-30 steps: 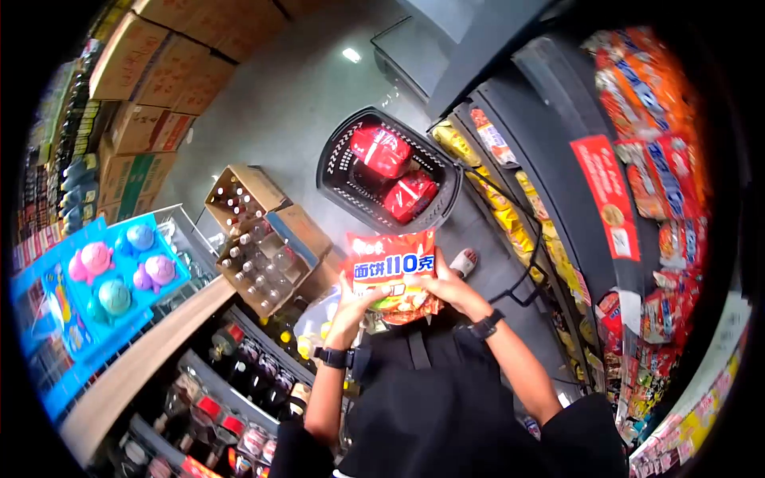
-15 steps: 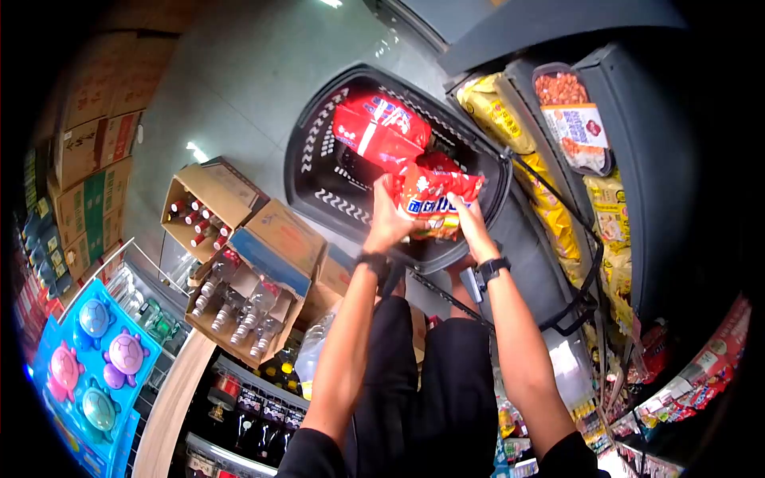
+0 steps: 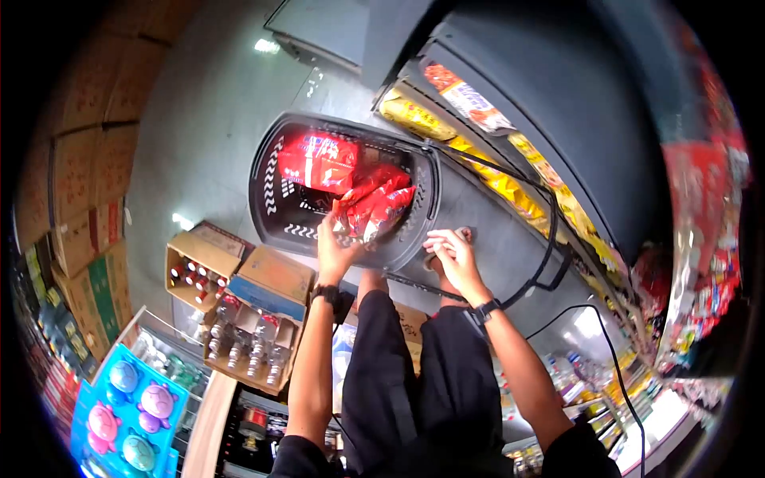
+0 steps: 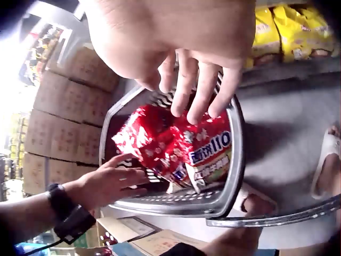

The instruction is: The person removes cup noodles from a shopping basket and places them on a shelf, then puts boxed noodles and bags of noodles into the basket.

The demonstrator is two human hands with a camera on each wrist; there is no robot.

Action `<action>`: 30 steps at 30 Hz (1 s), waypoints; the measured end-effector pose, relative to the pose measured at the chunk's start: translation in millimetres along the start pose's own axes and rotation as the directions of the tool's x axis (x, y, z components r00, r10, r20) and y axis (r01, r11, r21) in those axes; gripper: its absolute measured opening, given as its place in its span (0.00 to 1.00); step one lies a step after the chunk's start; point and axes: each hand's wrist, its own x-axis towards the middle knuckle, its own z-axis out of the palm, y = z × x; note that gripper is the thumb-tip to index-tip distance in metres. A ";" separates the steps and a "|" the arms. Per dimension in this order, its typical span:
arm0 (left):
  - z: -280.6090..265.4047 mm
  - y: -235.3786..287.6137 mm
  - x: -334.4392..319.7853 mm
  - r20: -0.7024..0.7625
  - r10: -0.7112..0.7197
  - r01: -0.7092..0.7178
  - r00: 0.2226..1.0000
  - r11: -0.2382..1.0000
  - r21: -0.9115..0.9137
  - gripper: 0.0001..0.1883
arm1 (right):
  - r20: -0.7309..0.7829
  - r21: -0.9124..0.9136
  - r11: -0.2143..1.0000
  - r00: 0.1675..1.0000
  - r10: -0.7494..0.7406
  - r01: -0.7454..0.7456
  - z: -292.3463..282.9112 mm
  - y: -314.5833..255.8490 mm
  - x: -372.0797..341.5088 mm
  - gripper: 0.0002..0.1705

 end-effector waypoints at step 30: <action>21.7 117.7 -298.3 0.538 0.111 -0.287 0.836 0.923 0.255 0.13 | -0.313 -0.777 0.360 0.179 -0.933 0.516 -333.9 -388.0 -811.0 0.03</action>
